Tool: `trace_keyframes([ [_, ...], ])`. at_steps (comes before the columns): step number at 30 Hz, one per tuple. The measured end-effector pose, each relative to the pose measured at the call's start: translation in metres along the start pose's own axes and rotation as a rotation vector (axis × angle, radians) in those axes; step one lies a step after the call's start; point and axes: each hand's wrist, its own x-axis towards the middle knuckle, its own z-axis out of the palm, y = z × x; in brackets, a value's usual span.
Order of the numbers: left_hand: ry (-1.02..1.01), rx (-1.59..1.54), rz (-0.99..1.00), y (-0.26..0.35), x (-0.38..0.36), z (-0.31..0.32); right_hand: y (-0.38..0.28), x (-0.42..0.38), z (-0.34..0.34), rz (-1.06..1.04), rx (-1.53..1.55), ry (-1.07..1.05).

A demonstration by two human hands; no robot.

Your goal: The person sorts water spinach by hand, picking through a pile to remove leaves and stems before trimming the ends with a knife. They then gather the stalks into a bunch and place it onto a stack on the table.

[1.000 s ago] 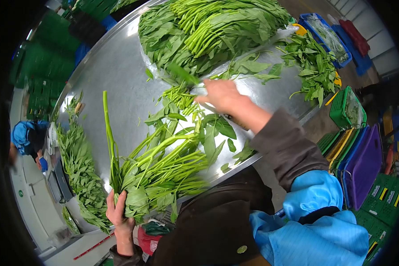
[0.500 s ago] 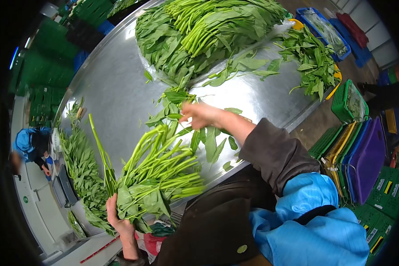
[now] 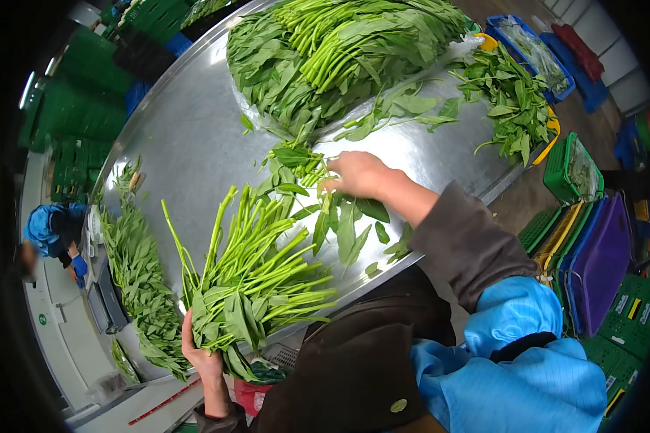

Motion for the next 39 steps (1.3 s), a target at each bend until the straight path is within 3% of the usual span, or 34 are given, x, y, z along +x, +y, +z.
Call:
trace_keyframes([
  [1, 0.014, -0.005, -0.012, 0.0, -0.001, 0.001, -0.003, -0.008, 0.003, -0.313, -0.532, -0.06],
  [3, 0.023, -0.008, -0.022, 0.003, -0.001, 0.006, -0.018, -0.006, 0.007, -0.202, -0.188, -0.379],
  [5, 0.031, -0.066, -0.035, 0.007, 0.002, 0.011, -0.028, 0.0, 0.031, -0.316, -0.013, -0.773],
  [7, 0.005, -0.043, 0.005, 0.005, 0.007, 0.014, -0.021, -0.001, 0.07, -0.703, 0.428, -0.807],
  [9, 0.008, -0.003, 0.031, 0.004, 0.008, 0.013, -0.015, -0.004, 0.121, -0.017, 0.71, -0.993],
  [10, -0.001, 0.058, 0.084, 0.004, 0.01, 0.011, -0.035, -0.024, 0.11, -0.38, 0.637, -0.646],
  [11, 0.005, 0.057, 0.079, 0.003, 0.01, 0.009, -0.048, -0.035, 0.085, -0.466, 0.767, -0.574],
  [13, 0.012, 0.034, 0.072, 0.001, 0.008, 0.006, -0.068, -0.038, 0.074, 0.47, 1.517, -0.452],
  [14, 0.024, 0.053, 0.073, 0.001, 0.008, 0.006, -0.054, -0.021, 0.063, 0.139, 1.748, -0.724],
  [15, 0.028, 0.053, 0.07, 0.0, 0.009, 0.004, -0.04, -0.023, 0.052, 0.223, 1.726, -0.732],
  [16, 0.029, 0.096, 0.062, 0.0, 0.008, 0.002, -0.038, -0.021, 0.032, 0.226, 1.596, -0.572],
  [17, 0.032, 0.139, 0.05, -0.001, 0.005, 0.0, -0.003, 0.004, 0.026, 0.057, 1.851, -0.788],
  [19, 0.026, 0.192, 0.048, -0.003, 0.002, -0.002, -0.01, 0.008, 0.001, -0.114, 0.253, -0.391],
  [21, 0.017, 0.231, 0.063, -0.003, 0.007, 0.004, -0.029, -0.013, 0.01, -0.322, -0.723, -0.22],
  [22, 0.026, 0.217, 0.045, -0.001, 0.007, 0.006, -0.037, -0.019, 0.009, -0.541, -0.587, -0.042],
  [23, 0.038, 0.205, 0.027, 0.0, 0.006, 0.006, -0.055, -0.025, -0.001, -0.54, -0.586, -0.046],
  [25, 0.037, 0.174, 0.012, -0.001, 0.006, 0.004, -0.088, -0.035, -0.017, 0.051, -0.016, -0.714],
  [26, 0.067, 0.1, -0.029, 0.002, 0.006, 0.007, -0.083, -0.038, -0.004, 0.052, -0.014, -0.713],
  [28, 0.105, -0.039, -0.068, -0.001, 0.009, 0.012, -0.067, -0.046, 0.029, -0.302, -0.194, -0.663],
  [30, 0.102, 0.059, -0.021, 0.007, 0.013, 0.019, -0.1, -0.04, 0.046, -0.244, -0.428, -0.895],
  [31, 0.098, 0.158, 0.027, 0.011, 0.014, 0.021, -0.1, -0.042, 0.069, -0.238, -0.421, -0.894],
  [33, 0.11, 0.102, 0.011, 0.009, 0.016, 0.026, -0.086, -0.046, 0.114, -0.431, 0.292, -0.395],
  [37, 0.099, 0.128, 0.045, 0.006, 0.018, 0.021, -0.089, -0.032, 0.095, -0.29, 0.477, -0.594],
  [39, 0.082, 0.133, 0.052, 0.0, 0.017, 0.017, -0.076, -0.021, 0.087, -0.04, 0.46, -0.602],
])
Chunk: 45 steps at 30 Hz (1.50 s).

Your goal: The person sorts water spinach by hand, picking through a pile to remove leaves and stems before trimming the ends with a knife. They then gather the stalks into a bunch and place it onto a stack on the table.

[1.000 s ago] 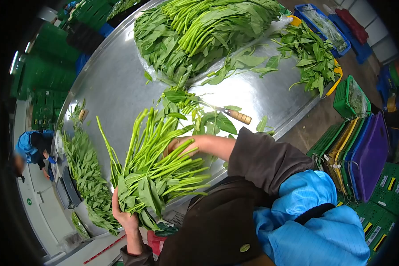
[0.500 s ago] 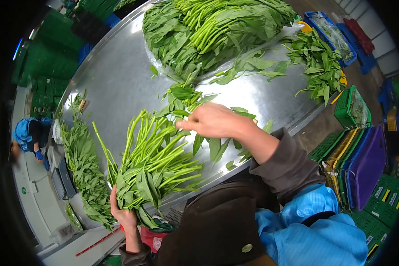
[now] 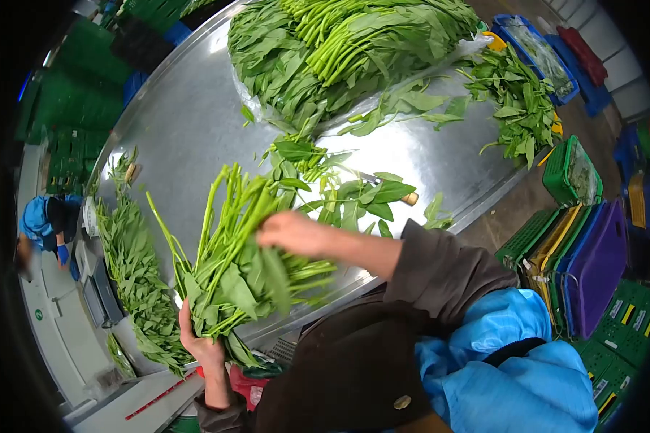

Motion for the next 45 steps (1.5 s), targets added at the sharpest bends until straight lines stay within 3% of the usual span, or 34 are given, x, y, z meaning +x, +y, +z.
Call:
trace_keyframes([
  [2, 0.012, -0.01, -0.011, -0.005, -0.002, 0.0, -0.024, -0.02, -0.005, 0.079, 1.048, 0.394],
  [4, 0.04, -0.026, -0.09, -0.003, -0.002, -0.001, 0.017, -0.021, -0.051, -0.218, 1.512, -0.299],
  [6, 0.047, -0.06, -0.116, -0.001, -0.002, 0.0, 0.003, -0.039, -0.07, -0.407, 1.597, -0.243],
  [7, 0.037, -0.009, -0.076, 0.0, -0.003, -0.001, 0.001, -0.043, -0.085, -0.29, 1.391, -0.218],
  [8, 0.028, 0.041, -0.035, 0.0, -0.004, -0.002, 0.008, -0.038, -0.094, -0.06, 1.033, -0.053],
  [10, 0.031, 0.022, -0.043, -0.001, -0.001, -0.004, 0.008, -0.039, -0.103, 0.12, 0.589, 0.786],
  [12, 0.034, -0.007, -0.088, 0.0, -0.006, -0.008, 0.02, -0.058, -0.156, -0.047, 0.529, 0.711],
  [14, 0.033, 0.038, -0.064, 0.0, -0.005, -0.015, 0.008, -0.051, -0.15, 0.067, -0.385, 0.542],
  [15, 0.041, 0.059, -0.04, 0.001, -0.003, -0.012, 0.003, -0.057, -0.12, 0.107, -1.097, 0.675],
  [16, 0.042, 0.079, -0.017, 0.002, -0.002, -0.01, 0.002, -0.06, -0.109, -0.077, -1.476, 0.721],
  [17, 0.044, 0.106, 0.012, 0.004, -0.001, -0.009, -0.024, -0.061, -0.097, -0.27, -1.186, 0.653],
  [19, 0.048, 0.138, 0.056, 0.016, 0.002, -0.005, -0.06, -0.059, -0.059, -0.297, -0.569, 0.395],
  [20, 0.045, 0.17, 0.104, 0.022, 0.002, -0.005, -0.067, -0.056, -0.036, -0.323, -0.591, 0.362],
  [22, 0.026, 0.187, 0.129, 0.029, 0.003, 0.0, -0.066, -0.036, -0.005, -0.171, -0.937, 0.179],
  [24, 0.028, 0.197, 0.179, 0.035, 0.003, 0.006, -0.037, -0.008, 0.016, -0.169, -0.898, 0.242],
  [26, 0.037, 0.187, 0.17, 0.032, 0.001, 0.008, -0.028, 0.005, 0.026, -0.427, -0.758, 0.34],
  [28, 0.057, 0.196, 0.168, 0.029, -0.001, 0.008, -0.023, 0.01, 0.023, -0.492, -0.712, 0.256],
  [31, 0.026, 0.159, 0.139, 0.024, -0.004, 0.003, -0.025, 0.009, 0.021, -0.535, -0.355, 0.21],
  [33, 0.031, 0.161, 0.1, 0.018, -0.008, -0.003, -0.01, 0.019, 0.009, -0.336, 0.537, 0.228],
  [35, 0.04, 0.17, 0.054, 0.017, -0.012, -0.007, 0.0, -0.002, -0.046, -0.172, 1.139, 0.098],
  [36, 0.041, 0.17, 0.051, 0.015, -0.013, -0.009, -0.005, -0.012, -0.062, -0.105, 1.17, 0.227],
  [37, 0.039, 0.137, 0.031, 0.013, -0.015, -0.013, 0.004, -0.02, -0.086, -0.049, 0.958, 0.286],
  [38, 0.039, 0.103, 0.011, 0.011, -0.017, -0.015, 0.004, -0.021, -0.104, 0.099, 0.216, 0.447],
  [40, 0.048, 0.116, 0.009, 0.003, -0.018, -0.017, -0.006, -0.033, -0.094, 0.118, -0.968, 0.524],
  [42, -0.01, 0.085, -0.001, -0.001, -0.019, -0.02, 0.0, -0.02, -0.062, -0.374, -0.639, 0.519],
  [45, -0.007, -0.01, -0.076, 0.007, -0.014, -0.016, -0.017, -0.008, -0.039, -0.208, -0.687, 0.243],
])
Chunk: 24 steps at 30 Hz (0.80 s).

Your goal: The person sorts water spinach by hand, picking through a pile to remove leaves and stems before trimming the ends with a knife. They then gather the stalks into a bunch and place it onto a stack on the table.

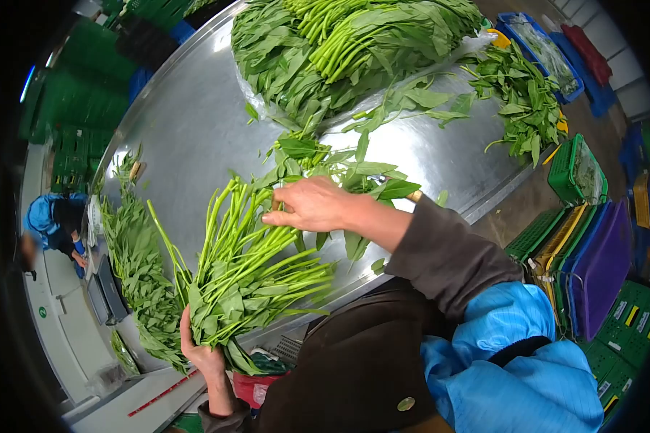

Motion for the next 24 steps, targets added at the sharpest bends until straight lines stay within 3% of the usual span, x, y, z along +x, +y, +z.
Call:
trace_keyframes([
  [2, 0.013, -0.108, -0.078, 0.003, 0.001, -0.002, 0.014, 0.005, 0.004, 0.078, 0.037, -0.097],
  [4, 0.022, -0.129, -0.125, 0.003, -0.002, -0.006, 0.043, 0.005, -0.002, 0.06, 0.631, 0.762],
  [5, 0.022, -0.148, -0.164, 0.002, -0.003, -0.01, 0.044, -0.004, -0.03, 0.315, 0.651, 0.799],
  [6, 0.017, -0.157, -0.189, -0.002, -0.005, -0.012, 0.067, -0.011, -0.048, 0.382, 0.425, 0.61],
  [7, 0.021, -0.16, -0.187, -0.004, -0.005, -0.012, 0.065, -0.014, -0.048, 0.378, 0.422, 0.61],
  [9, 0.034, -0.153, -0.179, -0.007, -0.006, -0.011, 0.058, -0.027, -0.037, 0.268, -0.053, 0.089],
  [11, 0.043, -0.179, -0.192, -0.008, -0.005, -0.009, 0.053, -0.024, -0.003, 0.055, 0.105, -0.198],
  [13, 0.026, -0.206, -0.208, -0.003, -0.001, -0.004, 0.011, -0.009, 0.024, -0.068, 0.483, -0.438],
  [15, 0.006, -0.165, -0.192, 0.001, 0.003, 0.0, -0.024, -0.01, 0.036, 0.156, 0.422, -0.396],
  [19, -0.01, -0.178, -0.171, 0.001, 0.003, -0.001, -0.033, 0.001, 0.03, -0.006, 0.552, -0.393],
  [21, 0.007, -0.221, -0.236, 0.0, 0.002, 0.0, -0.017, -0.003, 0.033, -0.046, 0.879, -0.398],
  [23, -0.001, -0.208, -0.224, -0.009, -0.002, 0.0, -0.01, -0.006, 0.024, 0.067, 1.284, -0.176],
  [24, 0.004, -0.214, -0.222, -0.015, -0.003, 0.0, -0.002, -0.006, 0.02, 0.11, 1.113, -0.19],
])
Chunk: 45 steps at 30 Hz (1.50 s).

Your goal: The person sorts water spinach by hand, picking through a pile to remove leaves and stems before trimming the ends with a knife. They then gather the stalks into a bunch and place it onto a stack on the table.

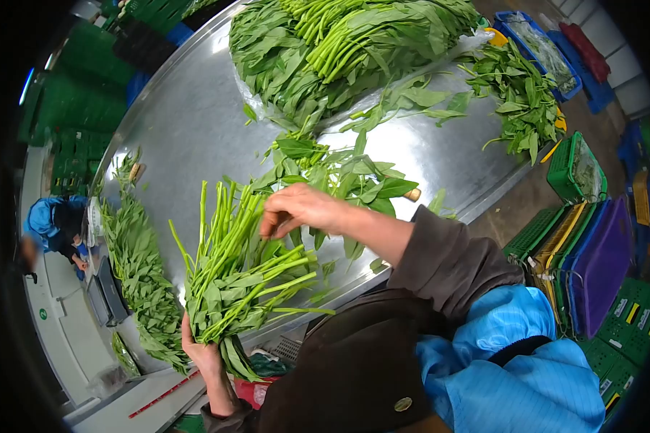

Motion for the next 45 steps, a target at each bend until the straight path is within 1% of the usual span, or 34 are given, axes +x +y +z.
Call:
trace_keyframes([
  [1, 0.007, -0.01, 0.003, -0.003, 0.0, 0.0, -0.005, 0.0, -0.005, 0.05, -0.17, 0.023],
  [2, 0.012, -0.021, -0.015, -0.003, -0.001, 0.0, -0.015, -0.003, -0.004, 0.152, -0.533, -0.055],
  [3, 0.01, -0.021, -0.014, 0.0, 0.0, 0.002, -0.013, -0.003, -0.002, 0.152, -0.532, -0.053],
  [5, -0.005, 0.029, 0.006, 0.008, 0.0, 0.005, -0.006, 0.001, 0.011, 0.065, -0.526, -0.346],
  [6, -0.005, 0.032, 0.006, 0.009, 0.0, 0.005, -0.006, 0.003, 0.02, 0.092, -0.427, -0.457],
  [7, -0.014, 0.02, 0.002, 0.011, 0.001, 0.005, -0.013, 0.0, 0.031, 0.044, -0.598, -0.425],
  [9, -0.023, 0.005, -0.002, 0.013, 0.002, 0.005, -0.015, 0.005, 0.035, 0.064, -0.777, -0.514],
  [10, -0.033, 0.028, 0.0, 0.015, 0.002, 0.004, -0.011, -0.002, 0.034, -0.02, -0.697, -0.389],
  [11, -0.038, 0.05, -0.001, 0.015, 0.0, 0.004, -0.008, -0.005, 0.028, -0.016, -0.699, -0.395],
  [13, -0.025, 0.059, -0.009, 0.007, -0.001, 0.002, -0.003, -0.008, 0.019, -0.132, -0.361, -0.073],
  [14, -0.037, 0.035, -0.011, 0.004, 0.0, 0.003, -0.007, -0.013, 0.019, -0.111, -0.227, -0.061],
  [15, -0.05, 0.013, -0.015, 0.001, 0.001, 0.003, -0.007, -0.018, 0.014, -0.109, -0.226, -0.059],
  [17, -0.033, 0.006, -0.013, -0.003, 0.001, 0.001, -0.009, -0.027, -0.002, -0.106, 0.061, -0.003],
  [19, -0.038, 0.009, -0.019, 0.003, 0.0, 0.0, -0.018, -0.036, -0.037, -0.027, 0.532, 0.289],
  [21, -0.031, -0.017, -0.034, 0.005, -0.001, 0.0, -0.029, -0.042, -0.069, 0.092, -0.412, 0.416],
  [22, -0.025, -0.016, -0.038, 0.005, 0.0, 0.0, -0.03, -0.043, -0.065, 0.091, -0.414, 0.412],
  [24, -0.022, -0.013, -0.051, 0.007, 0.003, 0.001, -0.034, -0.05, -0.041, -0.428, -1.642, 0.592],
  [26, -0.016, 0.004, -0.059, 0.007, 0.003, 0.004, -0.056, -0.049, 0.009, -0.597, -1.187, 0.433],
  [27, -0.018, 0.024, -0.061, 0.007, 0.004, 0.004, -0.055, -0.047, 0.028, -0.584, -1.049, 0.24],
  [28, -0.02, 0.039, -0.057, 0.005, 0.006, 0.005, -0.05, -0.044, 0.047, -0.555, -1.112, 0.126],
  [29, -0.028, 0.039, -0.05, 0.007, 0.009, 0.007, -0.037, -0.039, 0.064, -0.534, -1.264, 0.097],
  [30, -0.042, 0.036, -0.048, 0.008, 0.009, 0.008, -0.018, -0.023, 0.062, -0.631, -1.357, 0.057],
  [31, -0.053, 0.034, -0.047, 0.009, 0.009, 0.008, -0.018, -0.015, 0.064, -0.729, -1.449, 0.011],
  [32, -0.045, 0.043, -0.04, 0.013, 0.008, 0.009, -0.021, -0.018, 0.061, -0.729, -1.451, 0.008],
  [34, -0.038, -0.003, -0.061, 0.009, 0.005, 0.004, -0.037, -0.032, 0.043, -0.148, -0.001, 0.084],
  [36, -0.026, -0.039, -0.067, 0.002, 0.004, -0.004, -0.044, -0.038, 0.002, -0.204, 0.221, 0.056],
  [37, -0.014, -0.044, -0.065, 0.0, 0.004, -0.002, -0.051, -0.041, -0.003, -0.139, -0.143, 0.183],
  [39, 0.021, -0.003, -0.074, -0.002, 0.004, -0.004, -0.047, -0.031, 0.013, -0.55, -0.926, 0.24],
  [41, 0.018, 0.008, -0.051, -0.003, 0.007, -0.001, -0.029, -0.016, 0.047, -0.796, -1.306, 0.209],
  [42, 0.006, 0.016, -0.059, -0.004, 0.009, 0.0, -0.018, -0.009, 0.057, -0.796, -1.308, 0.219],
  [44, -0.006, 0.028, -0.066, -0.002, 0.012, -0.001, -0.004, 0.003, 0.069, -0.597, -1.332, 0.035],
  [45, -0.013, 0.033, -0.073, 0.001, 0.013, -0.001, -0.001, 0.003, 0.065, -0.597, -1.332, 0.031],
])
